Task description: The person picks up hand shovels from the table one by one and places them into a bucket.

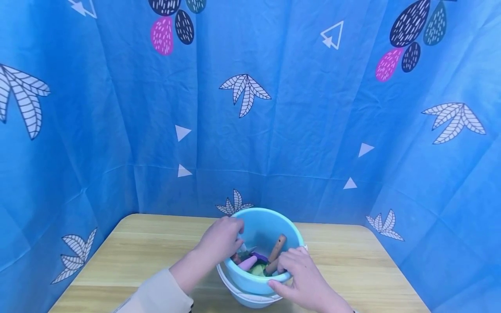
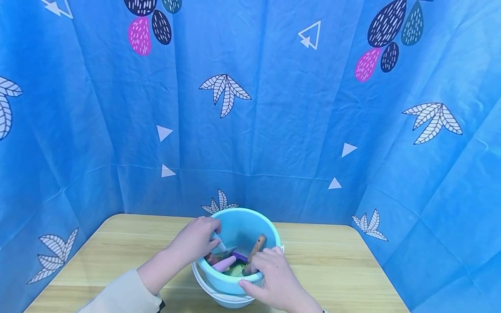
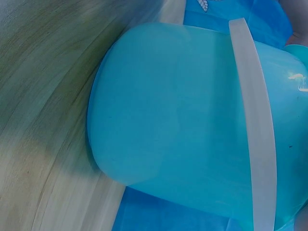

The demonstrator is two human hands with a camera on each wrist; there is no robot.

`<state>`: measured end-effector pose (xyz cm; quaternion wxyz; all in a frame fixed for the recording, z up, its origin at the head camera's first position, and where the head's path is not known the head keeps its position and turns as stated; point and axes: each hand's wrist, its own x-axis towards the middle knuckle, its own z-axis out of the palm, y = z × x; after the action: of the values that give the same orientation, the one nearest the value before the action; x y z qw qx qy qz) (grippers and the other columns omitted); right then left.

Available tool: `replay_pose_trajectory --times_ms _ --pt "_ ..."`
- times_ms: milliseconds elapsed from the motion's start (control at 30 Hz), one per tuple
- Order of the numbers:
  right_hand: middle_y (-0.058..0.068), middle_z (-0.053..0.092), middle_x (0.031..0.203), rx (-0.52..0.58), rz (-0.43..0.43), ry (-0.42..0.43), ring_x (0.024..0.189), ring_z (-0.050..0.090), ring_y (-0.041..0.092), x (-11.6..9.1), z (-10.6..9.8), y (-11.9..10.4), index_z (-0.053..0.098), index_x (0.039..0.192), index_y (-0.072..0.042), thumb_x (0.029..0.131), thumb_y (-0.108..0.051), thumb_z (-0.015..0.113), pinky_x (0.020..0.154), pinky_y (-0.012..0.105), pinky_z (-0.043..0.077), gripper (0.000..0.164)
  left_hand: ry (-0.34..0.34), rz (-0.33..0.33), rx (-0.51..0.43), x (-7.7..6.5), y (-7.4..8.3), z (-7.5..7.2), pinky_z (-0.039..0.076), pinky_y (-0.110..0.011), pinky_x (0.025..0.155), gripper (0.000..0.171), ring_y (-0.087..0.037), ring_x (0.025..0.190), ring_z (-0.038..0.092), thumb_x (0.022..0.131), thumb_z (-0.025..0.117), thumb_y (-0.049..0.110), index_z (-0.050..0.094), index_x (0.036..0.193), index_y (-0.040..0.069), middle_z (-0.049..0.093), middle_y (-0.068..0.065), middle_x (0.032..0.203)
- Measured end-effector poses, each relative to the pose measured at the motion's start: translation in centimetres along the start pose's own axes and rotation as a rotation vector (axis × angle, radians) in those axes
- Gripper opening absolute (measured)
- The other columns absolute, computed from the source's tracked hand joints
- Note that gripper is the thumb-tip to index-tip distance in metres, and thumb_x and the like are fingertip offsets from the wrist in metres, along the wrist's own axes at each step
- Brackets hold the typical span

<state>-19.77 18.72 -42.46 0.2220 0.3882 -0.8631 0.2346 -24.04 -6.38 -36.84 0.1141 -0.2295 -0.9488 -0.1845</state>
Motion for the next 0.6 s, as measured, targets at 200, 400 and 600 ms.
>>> replay_pose_trajectory --times_ms 200,400,600 --pt "-0.035 0.053 0.090 0.012 0.016 -0.007 0.080 0.044 -0.008 0.1 0.0 -0.1 0.045 0.080 -0.034 0.091 -0.046 0.070 0.076 0.024 0.031 0.030 0.000 0.006 0.025 -0.5 0.1 -0.2 0.054 -0.032 0.074 0.014 -0.016 0.079 0.053 0.087 0.078 0.016 0.067 0.093 0.010 0.063 0.001 0.083" --pt "-0.035 0.054 0.090 0.012 0.010 -0.007 0.080 0.044 -0.009 0.1 0.1 -0.1 0.045 0.080 -0.034 0.090 -0.046 0.071 0.076 0.023 0.032 0.030 0.010 0.025 0.060 -0.8 -0.1 -0.3 0.053 -0.030 0.072 0.014 -0.015 0.078 0.052 0.087 0.078 0.018 0.067 0.092 0.011 0.063 0.002 0.082" --pt "-0.032 0.055 0.088 0.006 -0.029 0.017 0.078 0.044 -0.007 0.0 0.2 0.0 0.044 0.080 -0.032 0.091 -0.044 0.071 0.074 0.024 0.031 0.031 0.018 0.034 0.084 -1.3 0.0 -0.5 0.052 -0.031 0.073 0.015 -0.015 0.079 0.051 0.087 0.078 0.020 0.066 0.091 0.013 0.062 0.002 0.083"
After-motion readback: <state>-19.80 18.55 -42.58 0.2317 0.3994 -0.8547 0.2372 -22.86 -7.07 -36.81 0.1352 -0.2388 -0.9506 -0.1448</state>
